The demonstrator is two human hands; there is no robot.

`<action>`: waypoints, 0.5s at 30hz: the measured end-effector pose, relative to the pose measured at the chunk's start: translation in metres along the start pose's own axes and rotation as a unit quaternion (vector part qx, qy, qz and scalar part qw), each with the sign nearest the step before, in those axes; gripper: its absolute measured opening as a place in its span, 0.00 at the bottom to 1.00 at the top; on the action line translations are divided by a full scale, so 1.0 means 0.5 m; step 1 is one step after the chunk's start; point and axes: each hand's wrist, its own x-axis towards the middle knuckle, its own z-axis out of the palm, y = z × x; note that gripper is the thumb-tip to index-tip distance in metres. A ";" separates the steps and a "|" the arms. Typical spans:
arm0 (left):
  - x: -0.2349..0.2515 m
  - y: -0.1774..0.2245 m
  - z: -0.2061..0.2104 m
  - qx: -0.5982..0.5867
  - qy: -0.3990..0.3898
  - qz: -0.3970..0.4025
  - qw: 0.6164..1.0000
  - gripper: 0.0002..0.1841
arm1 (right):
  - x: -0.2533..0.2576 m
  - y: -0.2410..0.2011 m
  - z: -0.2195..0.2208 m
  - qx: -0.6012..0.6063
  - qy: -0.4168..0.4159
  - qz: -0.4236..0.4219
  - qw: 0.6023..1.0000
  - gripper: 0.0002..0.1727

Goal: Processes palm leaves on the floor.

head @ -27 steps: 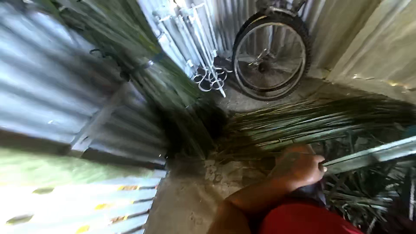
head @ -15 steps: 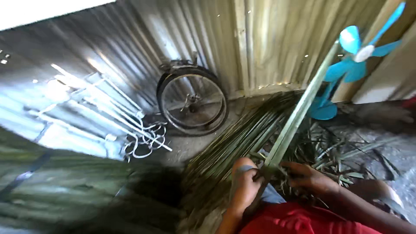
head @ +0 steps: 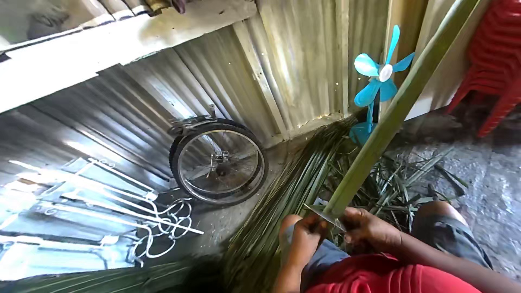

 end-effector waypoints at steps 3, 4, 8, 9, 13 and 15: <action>0.015 0.013 -0.001 -0.024 -0.046 -0.036 0.998 0.07 | -0.012 -0.006 -0.009 -0.005 0.023 -0.014 1.000 0.15; 0.018 0.018 0.001 -0.023 -0.050 -0.046 0.997 0.07 | -0.014 -0.008 -0.012 -0.008 0.027 -0.018 0.999 0.15; 0.023 0.035 0.017 -0.053 -0.028 -0.079 0.995 0.05 | -0.016 -0.016 -0.015 -0.035 0.026 -0.036 0.998 0.22; 0.025 0.041 0.020 -0.061 -0.021 -0.083 0.994 0.04 | -0.016 -0.018 -0.016 -0.047 0.017 -0.043 0.998 0.28; 0.039 0.051 0.042 -0.065 0.017 -0.068 0.995 0.04 | -0.014 -0.019 -0.005 -0.073 0.012 -0.054 0.996 0.38; 0.044 0.053 0.059 -0.029 0.036 -0.033 0.998 0.06 | -0.013 -0.019 0.003 -0.078 0.047 -0.054 0.994 0.26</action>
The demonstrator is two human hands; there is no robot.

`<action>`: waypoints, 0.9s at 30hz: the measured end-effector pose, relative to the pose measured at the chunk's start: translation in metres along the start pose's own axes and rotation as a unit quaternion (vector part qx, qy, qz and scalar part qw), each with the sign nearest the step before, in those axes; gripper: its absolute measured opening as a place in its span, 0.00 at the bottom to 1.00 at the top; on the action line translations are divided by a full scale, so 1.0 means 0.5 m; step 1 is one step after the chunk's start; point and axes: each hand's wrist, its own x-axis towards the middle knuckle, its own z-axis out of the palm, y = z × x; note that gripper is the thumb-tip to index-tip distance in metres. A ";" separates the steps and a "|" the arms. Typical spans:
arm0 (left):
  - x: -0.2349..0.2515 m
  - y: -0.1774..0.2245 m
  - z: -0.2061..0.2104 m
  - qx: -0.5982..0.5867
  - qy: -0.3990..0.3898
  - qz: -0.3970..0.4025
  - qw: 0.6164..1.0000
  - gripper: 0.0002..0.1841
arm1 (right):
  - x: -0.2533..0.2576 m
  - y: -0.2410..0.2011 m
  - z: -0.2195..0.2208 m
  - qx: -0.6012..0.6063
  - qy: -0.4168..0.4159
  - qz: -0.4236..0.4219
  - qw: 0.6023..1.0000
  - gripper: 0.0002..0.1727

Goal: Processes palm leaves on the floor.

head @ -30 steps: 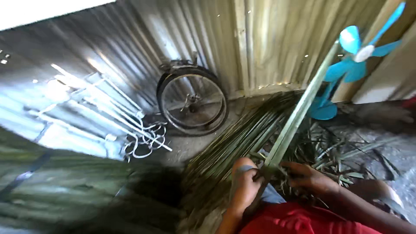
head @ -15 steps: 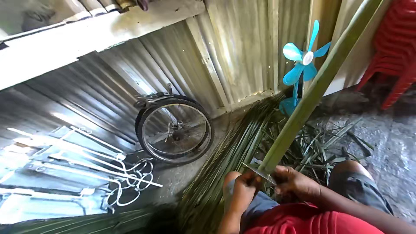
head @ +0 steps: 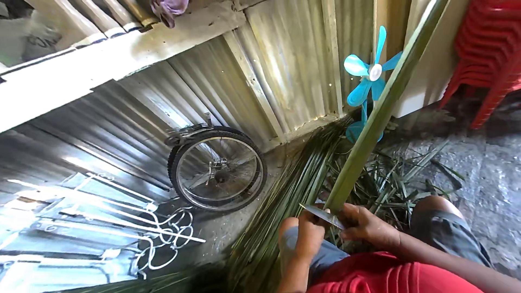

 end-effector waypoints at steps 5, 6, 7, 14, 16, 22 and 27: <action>0.002 -0.013 0.016 0.032 -0.009 0.064 0.997 0.06 | -0.004 0.009 -0.003 0.038 0.039 -0.032 0.998 0.20; 0.002 -0.016 0.016 0.026 -0.018 0.060 0.998 0.06 | -0.004 0.012 -0.004 0.038 0.039 -0.037 0.998 0.20; 0.003 -0.017 0.015 0.019 -0.027 0.051 0.998 0.07 | -0.005 0.014 -0.006 0.038 0.037 -0.041 0.998 0.22; 0.004 -0.012 0.009 -0.067 -0.053 -0.023 0.996 0.09 | -0.004 0.022 -0.012 -0.037 0.028 -0.054 0.997 0.25; 0.001 -0.004 0.006 -0.087 -0.057 -0.036 0.994 0.08 | -0.004 0.023 -0.016 -0.053 0.022 -0.069 0.996 0.26; -0.006 -0.002 -0.017 -0.160 -0.070 -0.105 0.979 0.10 | -0.003 0.028 -0.024 -0.170 0.057 -0.104 0.978 0.27; -0.003 -0.006 -0.032 -0.192 -0.131 -0.131 0.964 0.08 | -0.005 0.031 -0.018 -0.263 0.073 -0.146 0.951 0.28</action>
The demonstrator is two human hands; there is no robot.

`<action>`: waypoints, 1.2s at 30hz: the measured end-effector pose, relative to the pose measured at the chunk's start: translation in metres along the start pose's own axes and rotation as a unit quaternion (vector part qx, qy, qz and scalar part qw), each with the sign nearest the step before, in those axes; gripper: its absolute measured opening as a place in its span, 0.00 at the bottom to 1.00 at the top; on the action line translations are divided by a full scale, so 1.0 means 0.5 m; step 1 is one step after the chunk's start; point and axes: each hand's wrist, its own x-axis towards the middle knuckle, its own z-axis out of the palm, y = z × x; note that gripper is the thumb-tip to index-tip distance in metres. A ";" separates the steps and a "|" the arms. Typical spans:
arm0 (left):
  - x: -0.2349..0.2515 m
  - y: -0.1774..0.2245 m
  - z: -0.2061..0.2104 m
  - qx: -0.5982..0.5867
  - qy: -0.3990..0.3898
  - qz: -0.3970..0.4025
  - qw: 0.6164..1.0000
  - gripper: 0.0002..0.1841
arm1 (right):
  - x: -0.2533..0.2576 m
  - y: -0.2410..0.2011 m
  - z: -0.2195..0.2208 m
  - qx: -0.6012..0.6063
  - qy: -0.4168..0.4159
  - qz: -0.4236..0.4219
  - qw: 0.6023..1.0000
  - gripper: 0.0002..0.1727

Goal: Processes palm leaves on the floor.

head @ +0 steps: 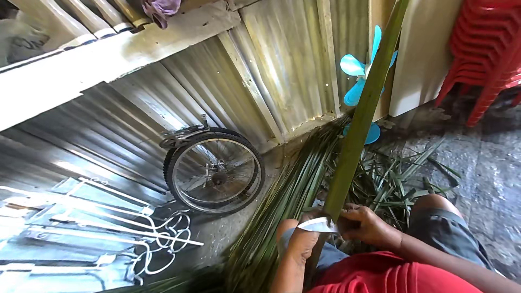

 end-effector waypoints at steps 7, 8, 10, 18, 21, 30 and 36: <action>-0.006 -0.005 0.004 0.003 0.037 -0.028 0.999 0.10 | -0.003 0.006 0.004 -0.060 0.005 -0.006 0.998 0.29; -0.003 -0.009 -0.001 -0.009 0.032 -0.031 0.999 0.10 | -0.002 0.007 0.005 -0.061 0.005 -0.007 0.998 0.29; 0.002 -0.022 -0.016 -0.056 0.017 -0.043 0.997 0.09 | 0.001 0.003 -0.003 -0.045 -0.022 0.004 0.999 0.30; 0.009 -0.026 0.009 0.028 0.062 0.020 0.997 0.10 | 0.005 -0.018 -0.022 0.118 -0.093 0.140 0.979 0.35; 0.015 -0.044 0.019 0.085 0.089 0.089 0.988 0.10 | 0.006 -0.019 -0.009 0.167 -0.063 0.165 0.970 0.27; -0.001 -0.028 0.006 0.099 0.070 0.057 0.991 0.11 | -0.002 -0.001 0.001 -0.020 0.003 0.045 0.999 0.20; 0.007 -0.020 -0.007 0.120 0.021 0.002 0.993 0.07 | 0.005 -0.008 0.006 -0.029 0.109 0.093 0.989 0.22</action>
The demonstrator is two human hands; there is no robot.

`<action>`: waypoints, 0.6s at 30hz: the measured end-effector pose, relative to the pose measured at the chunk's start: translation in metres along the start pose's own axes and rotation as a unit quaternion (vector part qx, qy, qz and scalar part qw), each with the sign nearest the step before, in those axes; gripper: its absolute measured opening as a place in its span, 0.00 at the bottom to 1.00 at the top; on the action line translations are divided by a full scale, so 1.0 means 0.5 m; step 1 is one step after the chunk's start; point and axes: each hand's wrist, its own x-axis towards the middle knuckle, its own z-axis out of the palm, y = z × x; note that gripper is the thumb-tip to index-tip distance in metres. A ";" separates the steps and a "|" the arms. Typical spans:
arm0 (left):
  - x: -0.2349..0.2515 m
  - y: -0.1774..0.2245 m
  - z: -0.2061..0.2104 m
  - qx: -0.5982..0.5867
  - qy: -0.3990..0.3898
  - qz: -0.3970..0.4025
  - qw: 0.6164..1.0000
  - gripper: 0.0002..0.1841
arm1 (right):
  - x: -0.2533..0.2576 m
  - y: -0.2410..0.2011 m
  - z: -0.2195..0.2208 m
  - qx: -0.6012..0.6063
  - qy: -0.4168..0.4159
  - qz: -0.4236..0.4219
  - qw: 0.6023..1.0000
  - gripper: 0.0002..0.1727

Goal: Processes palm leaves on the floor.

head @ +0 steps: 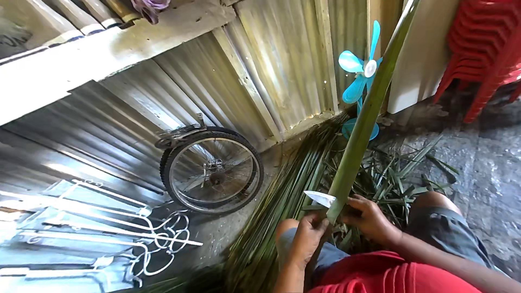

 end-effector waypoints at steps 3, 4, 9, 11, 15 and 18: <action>-0.002 -0.019 -0.009 -0.015 -0.011 -0.006 1.000 0.10 | 0.010 0.000 -0.010 0.114 -0.046 0.082 0.989 0.21; -0.001 -0.023 -0.012 -0.011 -0.014 -0.007 1.000 0.10 | 0.011 0.002 -0.009 0.148 -0.045 0.106 0.982 0.20; -0.005 -0.042 -0.048 0.065 -0.048 -0.053 0.995 0.06 | 0.035 0.007 -0.030 0.272 0.061 0.212 0.937 0.18; -0.011 -0.062 -0.072 0.048 -0.063 -0.070 0.994 0.05 | 0.045 0.016 -0.051 0.298 0.082 0.228 0.923 0.16; -0.026 -0.104 -0.126 0.036 -0.072 -0.101 0.992 0.06 | 0.065 0.037 -0.074 0.306 0.122 0.242 0.913 0.16; -0.044 -0.116 -0.171 0.041 -0.074 -0.124 0.989 0.08 | 0.084 0.055 -0.110 0.299 0.185 0.244 0.904 0.17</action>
